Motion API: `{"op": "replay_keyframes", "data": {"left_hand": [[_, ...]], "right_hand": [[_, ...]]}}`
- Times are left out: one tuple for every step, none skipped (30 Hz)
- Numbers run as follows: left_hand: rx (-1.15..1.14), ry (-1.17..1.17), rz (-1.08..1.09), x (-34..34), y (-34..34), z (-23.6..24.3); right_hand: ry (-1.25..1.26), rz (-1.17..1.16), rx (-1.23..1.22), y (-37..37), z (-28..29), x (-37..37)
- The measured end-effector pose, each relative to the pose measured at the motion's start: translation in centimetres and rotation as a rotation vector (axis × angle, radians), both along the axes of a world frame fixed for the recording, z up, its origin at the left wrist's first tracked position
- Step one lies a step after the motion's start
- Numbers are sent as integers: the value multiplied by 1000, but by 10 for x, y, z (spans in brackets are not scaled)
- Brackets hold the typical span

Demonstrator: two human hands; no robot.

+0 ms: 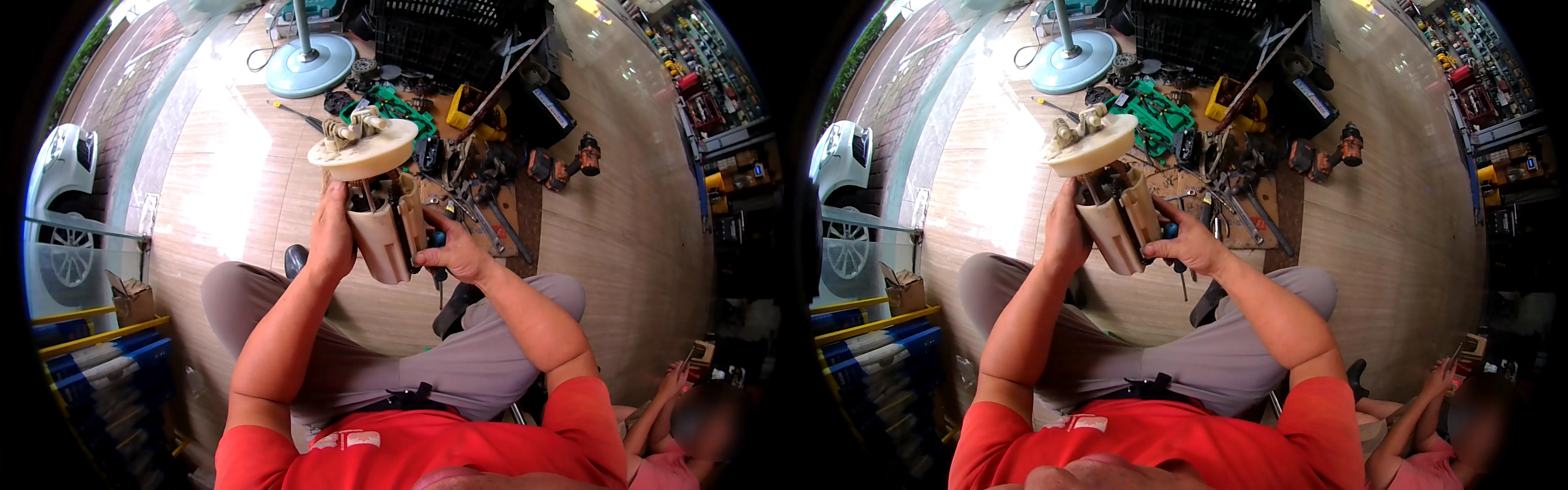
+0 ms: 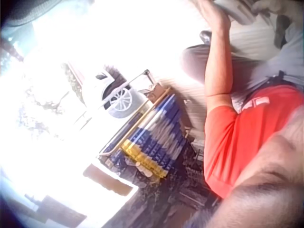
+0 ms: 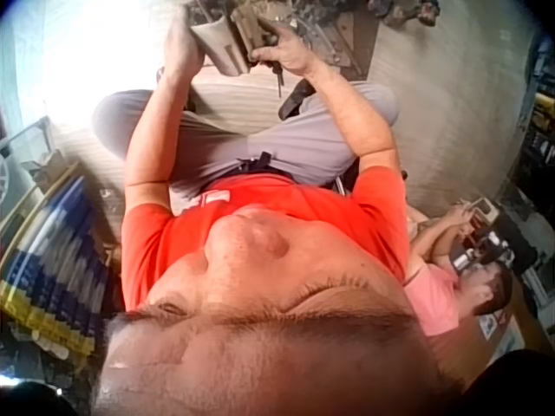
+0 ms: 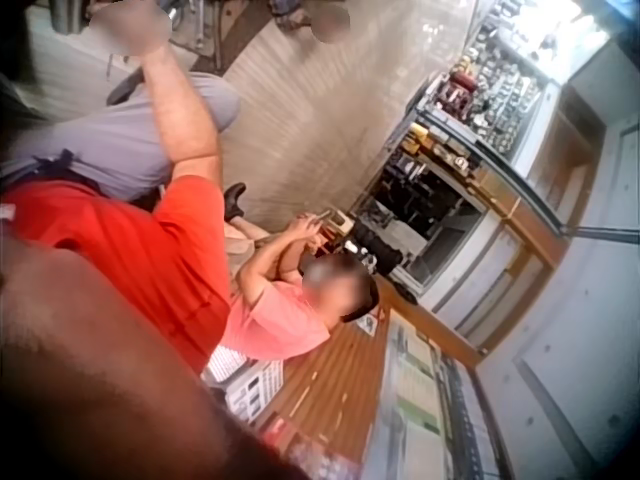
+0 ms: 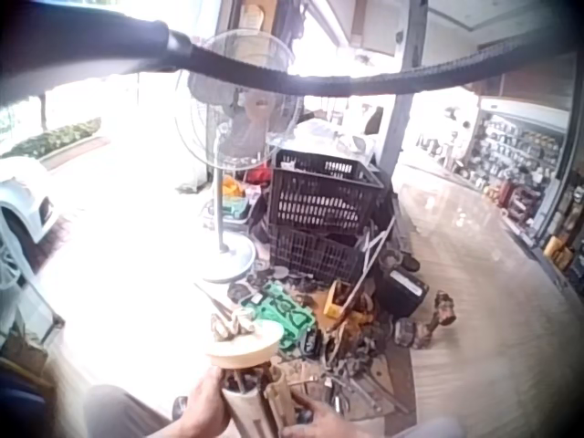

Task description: The person disassembles and works on a fuel pump assembly using a screwdriver and by hand while sitting.

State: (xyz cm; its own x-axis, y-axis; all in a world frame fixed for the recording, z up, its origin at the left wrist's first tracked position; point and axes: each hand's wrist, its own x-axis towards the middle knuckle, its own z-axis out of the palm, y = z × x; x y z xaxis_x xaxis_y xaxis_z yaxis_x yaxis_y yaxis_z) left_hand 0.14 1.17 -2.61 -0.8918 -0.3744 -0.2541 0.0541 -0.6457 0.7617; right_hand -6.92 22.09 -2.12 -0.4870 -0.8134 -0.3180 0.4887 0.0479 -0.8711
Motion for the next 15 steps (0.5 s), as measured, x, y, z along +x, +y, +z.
{"op": "replay_keyframes", "data": {"left_hand": [[20,-21,-10,0,2,4],[41,-42,-20,1,3,10],[61,-62,-30,1,5,14],[79,-51,-33,1,4,13],[98,-40,-36,0,2,10],[116,-28,-39,0,1,9],[146,-7,-64,0,0,10],[160,-21,-60,0,1,11],[174,-34,-56,-1,2,12],[185,-47,-47,-1,2,13],[213,-47,-57,-1,1,12],[242,-47,-67,-2,0,9],[271,-48,-74,-2,-1,6],[280,-58,-73,-3,-2,4],[290,-68,-72,-4,-2,1]], "right_hand": [[29,-16,0,1,1,1],[58,-32,0,2,1,1],[43,-8,21,4,1,0],[30,19,39,4,1,-2],[16,45,57,5,2,-3],[33,24,39,5,4,-2],[49,2,20,2,9,1],[65,-20,1,1,12,3],[129,-25,26,2,8,3],[192,-28,48,1,6,4],[255,-30,69,1,5,4],[250,-29,92,5,6,6],[246,-25,115,4,20,8],[241,-20,138,3,28,9],[263,-30,119,4,25,10]]}}
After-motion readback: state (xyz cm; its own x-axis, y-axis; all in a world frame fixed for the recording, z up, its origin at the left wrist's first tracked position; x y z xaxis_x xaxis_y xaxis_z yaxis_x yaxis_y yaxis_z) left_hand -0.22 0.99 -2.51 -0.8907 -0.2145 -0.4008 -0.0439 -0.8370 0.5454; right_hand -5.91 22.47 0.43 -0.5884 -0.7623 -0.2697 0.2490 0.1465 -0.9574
